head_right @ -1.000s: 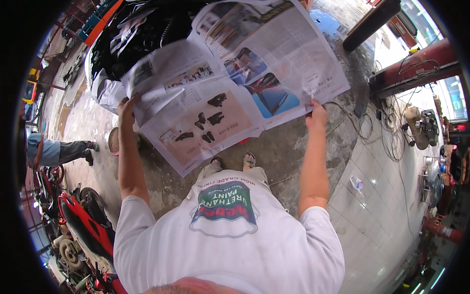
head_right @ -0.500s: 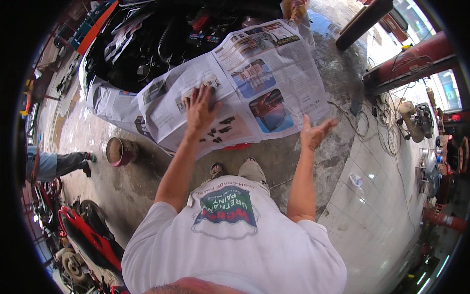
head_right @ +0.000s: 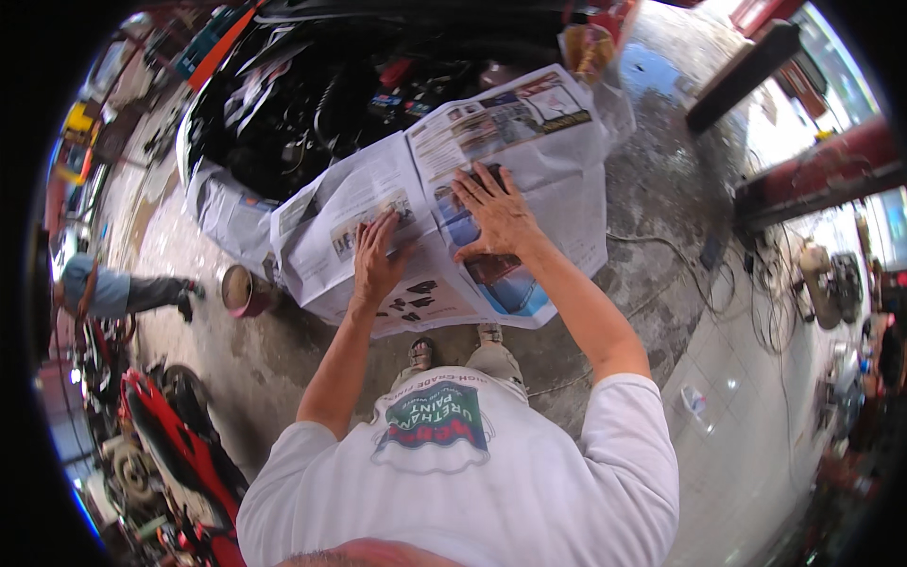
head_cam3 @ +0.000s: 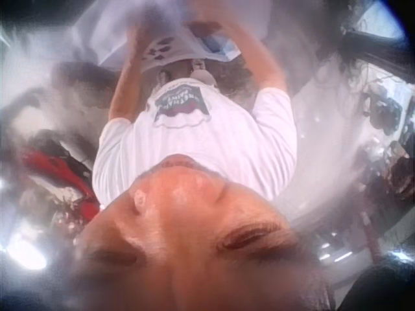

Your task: The person unfolds and places multiple newspaper sheets over the open engine bay of a red car. They smooth the papers to cover the engine components and surrounding areas.

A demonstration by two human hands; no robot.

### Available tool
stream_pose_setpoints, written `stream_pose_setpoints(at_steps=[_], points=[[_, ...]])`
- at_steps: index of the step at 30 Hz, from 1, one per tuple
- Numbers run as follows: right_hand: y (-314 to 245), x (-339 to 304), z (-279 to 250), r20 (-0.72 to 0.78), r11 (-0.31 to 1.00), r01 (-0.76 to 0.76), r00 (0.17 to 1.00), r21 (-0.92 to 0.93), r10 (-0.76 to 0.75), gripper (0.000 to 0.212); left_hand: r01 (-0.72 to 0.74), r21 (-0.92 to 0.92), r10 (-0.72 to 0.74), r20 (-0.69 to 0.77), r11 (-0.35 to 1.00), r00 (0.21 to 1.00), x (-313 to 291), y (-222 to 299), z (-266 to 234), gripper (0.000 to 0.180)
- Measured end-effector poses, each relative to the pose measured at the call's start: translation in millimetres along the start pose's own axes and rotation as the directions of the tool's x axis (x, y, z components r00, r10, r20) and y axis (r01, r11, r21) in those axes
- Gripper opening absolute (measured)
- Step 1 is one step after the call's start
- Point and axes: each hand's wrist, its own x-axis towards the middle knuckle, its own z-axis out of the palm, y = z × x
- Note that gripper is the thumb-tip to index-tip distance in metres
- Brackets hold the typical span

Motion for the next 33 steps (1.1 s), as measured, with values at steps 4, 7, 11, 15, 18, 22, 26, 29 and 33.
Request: stream_pose_setpoints(at_steps=[4, 7, 11, 15, 18, 22, 26, 29, 33], points=[[1, -6, 2, -0.019, 0.998, -0.021, 1.000, 0.065, 0.022, 0.141, 0.220, 0.084, -0.219, -0.018, 0.972, 0.976, 25, 9, 4, 0.071], [3, -7, 6, -0.051, 0.996, 0.002, 0.999, 0.084, 0.002, 0.139, 0.420, 0.161, -0.431, 0.042, 0.893, 0.901, 64, 25, 22, 0.057], [4, -6, 13, -0.078, 0.995, 0.037, 0.997, 0.087, -0.030, 0.137, 0.523, 0.191, -0.540, 0.049, 0.831, 0.840, 87, 25, 37, 0.038], [2, -4, 12, -0.072, 0.998, 0.020, 0.997, 0.066, -0.015, 0.137, 0.562, 0.179, -0.563, -0.052, 0.808, 0.825, 86, 1, 58, 0.026], [3, -4, 10, -0.106, 0.997, 0.034, 0.994, 0.066, -0.027, 0.134, 0.603, 0.142, -0.607, -0.020, 0.785, 0.794, 93, -7, 53, 0.031], [7, -7, 14, -0.136, 0.996, 0.038, 0.990, 0.075, -0.028, 0.136, 0.578, 0.227, -0.601, 0.042, 0.783, 0.798, 105, 73, 31, 0.073], [-3, -3, 15, -0.154, 0.995, 0.084, 0.985, 0.060, -0.074, 0.136, 0.591, 0.130, -0.579, -0.119, 0.796, 0.807, 95, 73, 75, 0.087], [0, -9, 10, -0.129, 0.996, 0.062, 0.990, 0.062, -0.053, 0.137, 0.564, 0.000, -0.564, 0.036, 0.825, 0.825, 98, 63, 59, 0.086], [0, -6, 9, -0.115, 0.995, 0.036, 0.993, 0.098, -0.024, 0.137, 0.468, -0.010, -0.468, -0.017, 0.884, 0.884, 74, 51, 62, 0.054]])
